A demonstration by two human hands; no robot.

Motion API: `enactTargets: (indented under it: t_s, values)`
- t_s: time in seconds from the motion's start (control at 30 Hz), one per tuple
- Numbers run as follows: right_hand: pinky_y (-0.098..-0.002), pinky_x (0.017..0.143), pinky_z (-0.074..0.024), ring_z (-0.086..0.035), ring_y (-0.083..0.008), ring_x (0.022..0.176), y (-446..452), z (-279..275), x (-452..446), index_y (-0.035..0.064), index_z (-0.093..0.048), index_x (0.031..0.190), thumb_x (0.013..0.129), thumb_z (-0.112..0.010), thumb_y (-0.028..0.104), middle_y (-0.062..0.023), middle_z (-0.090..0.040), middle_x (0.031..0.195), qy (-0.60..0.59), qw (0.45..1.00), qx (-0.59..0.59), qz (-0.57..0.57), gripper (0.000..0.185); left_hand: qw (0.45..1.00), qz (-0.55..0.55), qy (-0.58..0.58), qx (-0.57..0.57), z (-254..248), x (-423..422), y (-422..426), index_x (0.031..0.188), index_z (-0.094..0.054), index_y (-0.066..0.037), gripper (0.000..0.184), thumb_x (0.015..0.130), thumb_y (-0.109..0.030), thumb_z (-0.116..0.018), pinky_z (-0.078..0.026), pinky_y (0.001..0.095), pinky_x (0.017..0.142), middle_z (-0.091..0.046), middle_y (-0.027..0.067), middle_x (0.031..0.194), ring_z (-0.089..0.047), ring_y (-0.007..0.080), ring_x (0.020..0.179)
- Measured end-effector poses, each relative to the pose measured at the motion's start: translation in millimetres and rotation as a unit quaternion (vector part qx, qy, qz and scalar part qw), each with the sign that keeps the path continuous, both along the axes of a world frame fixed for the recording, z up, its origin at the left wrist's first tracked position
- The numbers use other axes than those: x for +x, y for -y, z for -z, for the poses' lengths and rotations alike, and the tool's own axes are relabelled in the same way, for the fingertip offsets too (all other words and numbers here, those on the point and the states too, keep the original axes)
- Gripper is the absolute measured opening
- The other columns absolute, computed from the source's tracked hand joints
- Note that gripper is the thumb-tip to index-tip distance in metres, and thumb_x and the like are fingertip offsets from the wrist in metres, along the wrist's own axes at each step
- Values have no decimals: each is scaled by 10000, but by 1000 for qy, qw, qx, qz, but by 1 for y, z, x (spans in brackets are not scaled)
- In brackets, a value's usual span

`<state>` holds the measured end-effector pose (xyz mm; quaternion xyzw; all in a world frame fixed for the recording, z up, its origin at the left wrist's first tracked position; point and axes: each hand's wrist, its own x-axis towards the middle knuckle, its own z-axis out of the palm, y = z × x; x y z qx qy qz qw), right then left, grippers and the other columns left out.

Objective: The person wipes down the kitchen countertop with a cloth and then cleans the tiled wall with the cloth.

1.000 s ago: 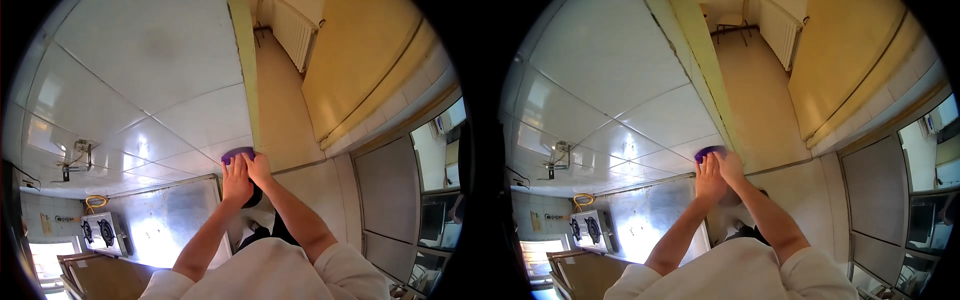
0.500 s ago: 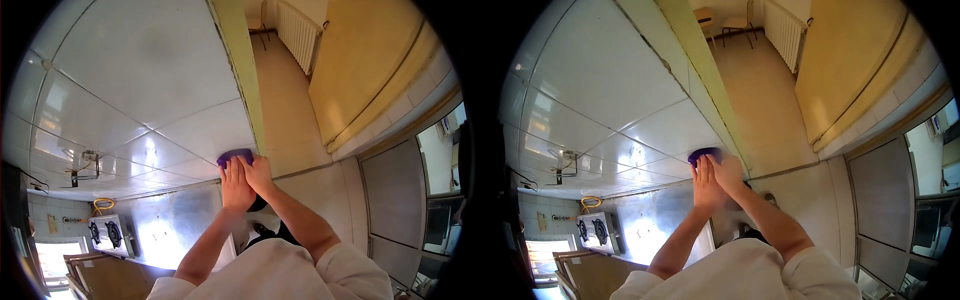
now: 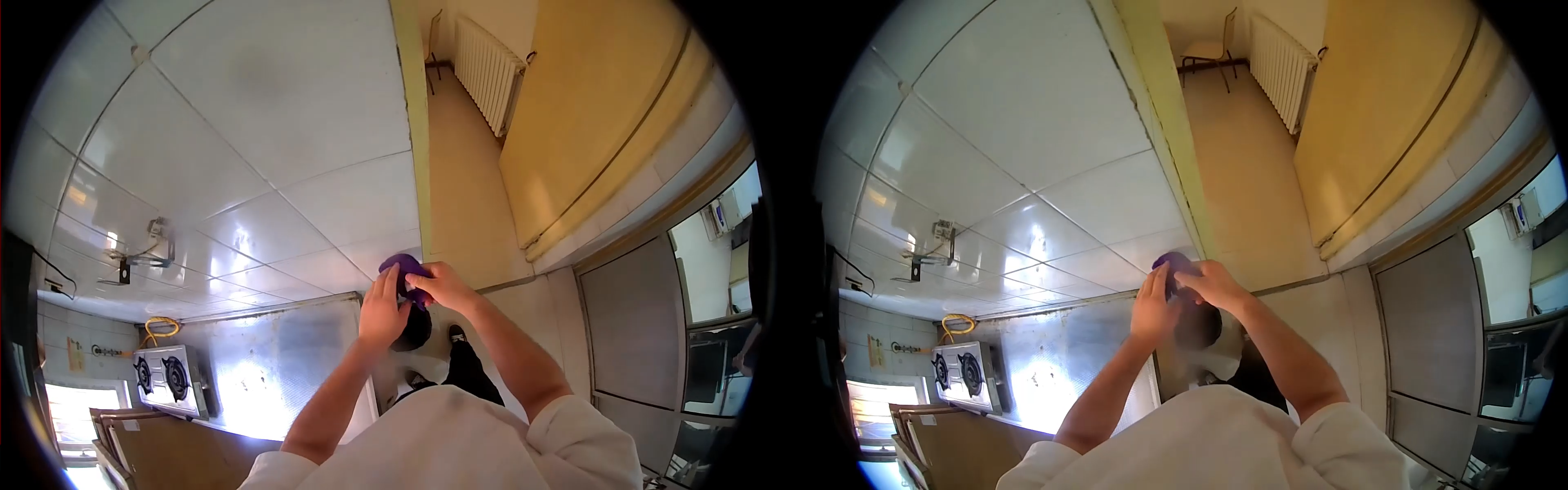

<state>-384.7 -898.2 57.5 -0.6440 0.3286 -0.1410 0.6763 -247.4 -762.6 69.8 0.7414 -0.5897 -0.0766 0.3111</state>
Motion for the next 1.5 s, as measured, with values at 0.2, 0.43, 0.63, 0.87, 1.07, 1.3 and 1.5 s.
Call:
enactTargets:
  t_s: [0.2, 0.43, 0.63, 0.87, 1.07, 1.3, 1.5]
  values:
    - [-260, 495, -449, -543, -79, 560, -14, 11, 12, 44, -645, 869, 1079, -600, 313, 13, -578, 670, 61, 989, -8, 134, 345, 984, -81, -158, 16, -8, 0, 1, 1428, -570, -39, 614, 841, -99, -742, -563, 454, 948, -681, 210, 1244, -678, 408, 1104]
    - [-417, 584, -518, -665, -267, 608, -11, 7, 44, -47, -708, 851, 980, -678, 388, -162, -707, 725, -45, 952, -199, 226, 455, 988, -93, -114, 38, -9, -7, 25, 1475, -537, -93, 606, 888, -80, -689, -571, 492, 883, -613, 176, 1239, -676, 410, 1054]
    - [-460, 573, -504, -676, -386, 626, -10, 51, 63, -64, -695, 769, 1008, -643, 350, -252, -666, 691, -71, 930, -273, 234, 481, 990, -99, -83, 52, 9, -4, 24, 1509, -523, -131, 615, 912, -75, -660, -576, 497, 844, -606, 169, 1202, -675, 407, 1032]
    - [-444, 560, -477, -641, -375, 592, -10, 26, 61, -87, -683, 797, 1026, -616, 290, -288, -649, 714, 35, 905, -352, 237, 446, 994, -82, -33, 59, -7, -5, 28, 1525, -501, -119, 608, 934, -91, -641, -580, 504, 809, -595, 179, 1193, -678, 421, 980]
    - [-438, 592, -489, -627, -366, 597, -7, 2, 56, -63, -694, 828, 1024, -617, 257, -276, -665, 727, 51, 912, -321, 248, 383, 994, -78, -59, 56, -25, -15, 34, 1570, -428, -113, 621, 972, -109, -593, -572, 518, 870, -563, 207, 1258, -652, 452, 1043]
    - [-493, 691, -553, -686, -430, 822, -4, 23, 56, 82, -698, 1022, 979, -576, 300, -181, -711, 895, -39, 943, -280, 178, 254, 993, -84, -35, 78, 0, -12, 40, 1557, -421, -77, 617, 964, -98, -590, -572, 516, 824, -541, 213, 1256, -646, 459, 1019]
    - [-518, 652, -528, -679, -429, 779, -13, 38, 60, 66, -696, 1008, 964, -591, 240, -196, -702, 868, -11, 936, -285, 207, 209, 993, -86, -22, 83, 16, -13, 35, 1557, -413, -55, 637, 953, -102, -612, -565, 509, 860, -540, 218, 1248, -633, 457, 1055]
